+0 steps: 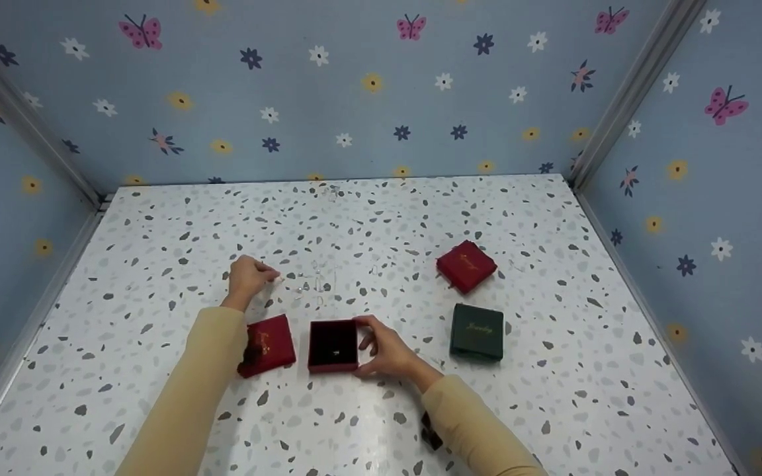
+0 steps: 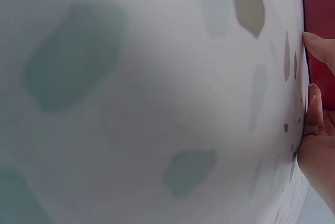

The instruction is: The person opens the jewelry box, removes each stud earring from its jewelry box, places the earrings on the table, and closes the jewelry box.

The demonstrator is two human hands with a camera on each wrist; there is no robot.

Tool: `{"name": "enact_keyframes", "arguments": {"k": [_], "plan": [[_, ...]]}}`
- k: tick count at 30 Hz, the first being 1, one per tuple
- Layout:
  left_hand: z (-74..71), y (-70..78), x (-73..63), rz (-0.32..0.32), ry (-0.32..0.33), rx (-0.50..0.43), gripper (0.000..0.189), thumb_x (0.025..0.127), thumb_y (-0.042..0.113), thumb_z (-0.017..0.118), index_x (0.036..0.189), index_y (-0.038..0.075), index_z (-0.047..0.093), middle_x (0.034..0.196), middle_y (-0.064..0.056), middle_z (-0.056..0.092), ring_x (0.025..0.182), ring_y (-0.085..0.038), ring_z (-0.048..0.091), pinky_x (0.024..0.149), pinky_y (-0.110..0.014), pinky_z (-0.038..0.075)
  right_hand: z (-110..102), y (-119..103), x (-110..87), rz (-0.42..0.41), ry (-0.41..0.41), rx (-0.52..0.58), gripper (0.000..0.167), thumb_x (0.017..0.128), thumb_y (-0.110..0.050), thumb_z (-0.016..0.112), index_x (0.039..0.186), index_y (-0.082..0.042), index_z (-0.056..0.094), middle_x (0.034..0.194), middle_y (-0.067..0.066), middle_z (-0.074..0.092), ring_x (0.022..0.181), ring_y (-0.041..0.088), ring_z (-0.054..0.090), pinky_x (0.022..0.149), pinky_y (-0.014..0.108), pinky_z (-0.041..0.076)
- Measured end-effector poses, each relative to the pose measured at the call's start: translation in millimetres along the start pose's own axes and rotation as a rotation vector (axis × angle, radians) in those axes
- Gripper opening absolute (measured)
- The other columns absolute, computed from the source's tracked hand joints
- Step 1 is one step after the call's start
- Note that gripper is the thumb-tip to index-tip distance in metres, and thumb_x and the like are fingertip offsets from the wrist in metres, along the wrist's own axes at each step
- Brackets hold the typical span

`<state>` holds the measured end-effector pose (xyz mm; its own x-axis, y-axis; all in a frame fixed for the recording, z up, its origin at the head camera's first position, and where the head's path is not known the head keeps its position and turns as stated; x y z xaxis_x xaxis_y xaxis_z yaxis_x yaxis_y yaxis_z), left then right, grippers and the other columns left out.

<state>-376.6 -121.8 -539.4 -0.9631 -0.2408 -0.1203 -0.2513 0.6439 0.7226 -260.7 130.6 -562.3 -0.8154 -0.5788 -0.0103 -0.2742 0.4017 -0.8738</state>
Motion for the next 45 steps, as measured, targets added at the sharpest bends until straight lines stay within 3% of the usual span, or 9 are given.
{"name": "enact_keyframes", "arguments": {"k": [7,11,15,20,27,36,45], "plan": [[-6.8,9.2,-5.3,0.006,-0.060,0.056,0.016,0.081,0.012,0.064,0.090,-0.001,0.065,0.088,-0.015,0.062,0.081,-0.025,0.057,0.073,-0.037,0.045,0.5,-5.3,-0.6,0.012,0.000,-0.013,0.087,0.057,0.000,0.080,0.130,-0.008,0.033,0.093,0.008,0.056,0.078,0.026,0.053,0.067,0.034,0.045],[-10.1,15.6,-10.5,0.048,-0.054,0.071,0.021,0.081,0.014,0.064,0.094,-0.003,0.064,0.091,-0.016,0.062,0.082,-0.027,0.058,0.073,-0.038,0.045,-0.8,-24.4,-3.7,0.007,-0.010,0.004,0.085,0.058,0.006,0.077,0.130,0.001,0.032,0.093,0.017,0.056,0.079,0.037,0.052,0.067,0.042,0.044],[-10.3,20.5,-16.9,0.107,-0.051,0.075,0.028,0.080,0.015,0.065,0.099,-0.004,0.062,0.091,-0.017,0.062,0.082,-0.027,0.058,0.072,-0.039,0.045,-0.8,-28.8,-5.1,0.008,-0.017,0.002,0.083,0.060,0.005,0.077,0.129,0.003,0.032,0.091,0.018,0.056,0.078,0.038,0.051,0.066,0.041,0.044],[-9.3,24.6,-27.3,0.144,-0.063,0.073,0.034,0.079,0.016,0.065,0.106,-0.005,0.058,0.091,-0.017,0.061,0.082,-0.027,0.058,0.071,-0.038,0.045,-0.1,-19.7,-3.6,-0.013,-0.001,0.017,0.083,0.059,0.005,0.077,0.129,0.001,0.032,0.089,0.016,0.056,0.076,0.036,0.051,0.063,0.037,0.044],[-4.6,31.2,-41.3,0.201,-0.090,0.108,0.042,0.080,0.019,0.064,0.114,-0.003,0.054,0.097,-0.016,0.059,0.087,-0.028,0.055,0.073,-0.039,0.044,2.4,9.9,0.6,0.007,0.010,-0.018,0.087,0.057,-0.007,0.082,0.131,-0.013,0.034,0.089,0.004,0.057,0.074,0.017,0.051,0.062,0.025,0.043],[-0.3,43.6,-63.7,0.285,-0.118,0.089,0.045,0.078,0.016,0.066,0.115,-0.006,0.050,0.104,-0.019,0.054,0.097,-0.030,0.051,0.082,-0.039,0.041,0.9,11.1,0.9,0.025,0.013,-0.030,0.088,0.056,-0.007,0.082,0.130,-0.016,0.035,0.087,0.003,0.056,0.073,0.016,0.051,0.063,0.026,0.043],[7.8,52.5,-88.7,0.403,-0.144,0.092,0.047,0.077,0.016,0.067,0.115,-0.006,0.050,0.106,-0.018,0.053,0.099,-0.030,0.051,0.085,-0.038,0.040,-2.4,-25.3,-3.8,-0.037,0.004,0.023,0.084,0.058,0.005,0.078,0.129,0.003,0.033,0.087,0.019,0.056,0.074,0.038,0.051,0.063,0.039,0.044]]}}
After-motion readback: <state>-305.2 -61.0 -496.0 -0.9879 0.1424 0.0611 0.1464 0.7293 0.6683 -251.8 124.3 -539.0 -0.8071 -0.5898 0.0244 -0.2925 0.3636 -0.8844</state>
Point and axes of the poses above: each hand's wrist, its own x-axis towards the middle knuckle, its own z-axis out of the palm, y = z × x, the point moved 9 cm from there along x, towards the middle knuckle
